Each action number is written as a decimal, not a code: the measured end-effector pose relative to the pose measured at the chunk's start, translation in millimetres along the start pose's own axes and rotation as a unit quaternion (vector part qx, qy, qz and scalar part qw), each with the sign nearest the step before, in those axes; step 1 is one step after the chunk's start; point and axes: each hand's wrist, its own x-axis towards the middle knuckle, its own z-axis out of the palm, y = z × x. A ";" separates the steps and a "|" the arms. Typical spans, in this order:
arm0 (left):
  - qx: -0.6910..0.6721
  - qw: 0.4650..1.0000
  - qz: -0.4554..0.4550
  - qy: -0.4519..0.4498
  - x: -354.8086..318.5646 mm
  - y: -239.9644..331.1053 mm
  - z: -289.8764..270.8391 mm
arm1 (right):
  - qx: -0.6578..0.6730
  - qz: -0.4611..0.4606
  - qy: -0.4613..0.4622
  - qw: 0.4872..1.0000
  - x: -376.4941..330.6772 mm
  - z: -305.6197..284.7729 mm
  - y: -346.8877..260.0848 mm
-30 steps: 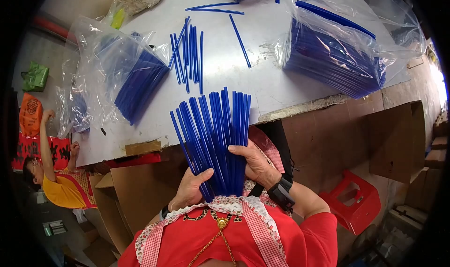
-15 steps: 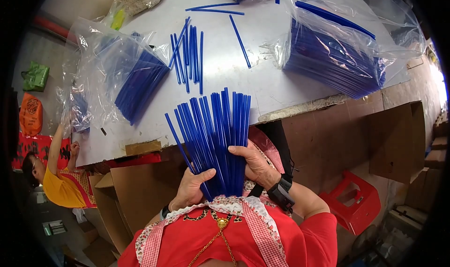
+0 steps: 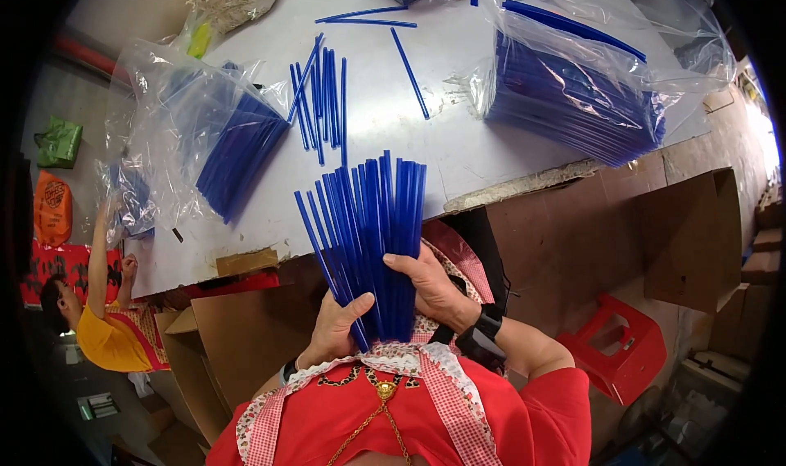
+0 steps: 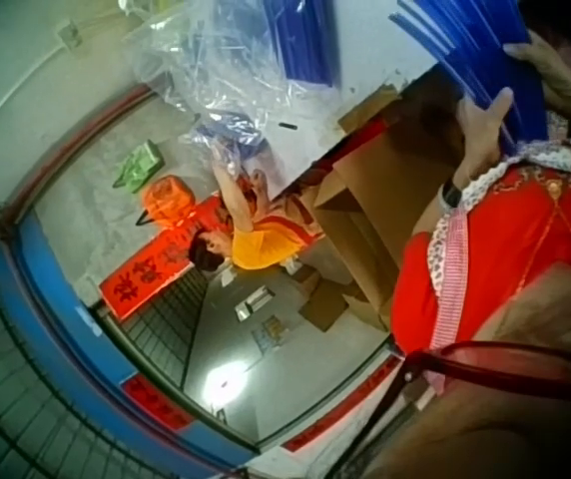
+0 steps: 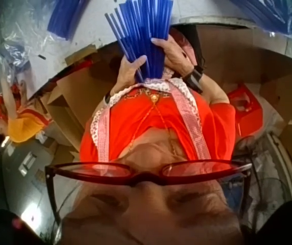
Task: The person gathers blue plastic straws by hand, aligning them into a bundle by repeatedly adding individual straws from the table. Once the bundle is formed, they place it into a plastic bag.
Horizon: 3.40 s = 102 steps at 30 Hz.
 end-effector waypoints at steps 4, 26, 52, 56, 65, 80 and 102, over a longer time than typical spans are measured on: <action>0.082 0.995 0.054 -0.025 2.3 3.2 8.9 | -0.048 -0.016 0.011 0.999 1.0 11.7 4.3; 0.061 0.992 -0.021 -0.108 7.2 0.6 11.5 | -0.454 -0.131 -0.015 0.881 9.4 12.1 0.5; -0.006 0.977 -0.091 -0.190 -2.1 26.3 5.8 | -0.209 -0.021 -0.025 0.977 -1.4 53.0 -31.5; -0.092 0.980 -0.004 -0.177 -1.1 20.0 -1.0 | -0.223 -0.082 0.043 0.970 12.2 44.7 -6.7; 0.149 0.981 0.014 -0.124 11.4 32.9 -0.4 | -0.200 -0.029 0.013 0.979 10.9 45.1 -10.3; -0.015 0.993 -0.075 -0.089 8.6 14.5 -25.8 | 0.042 0.082 -0.059 0.994 33.0 -4.5 -3.4; -0.006 0.996 -0.048 -0.077 0.9 15.6 -36.9 | 0.093 0.068 -0.074 0.991 23.4 -18.2 -4.6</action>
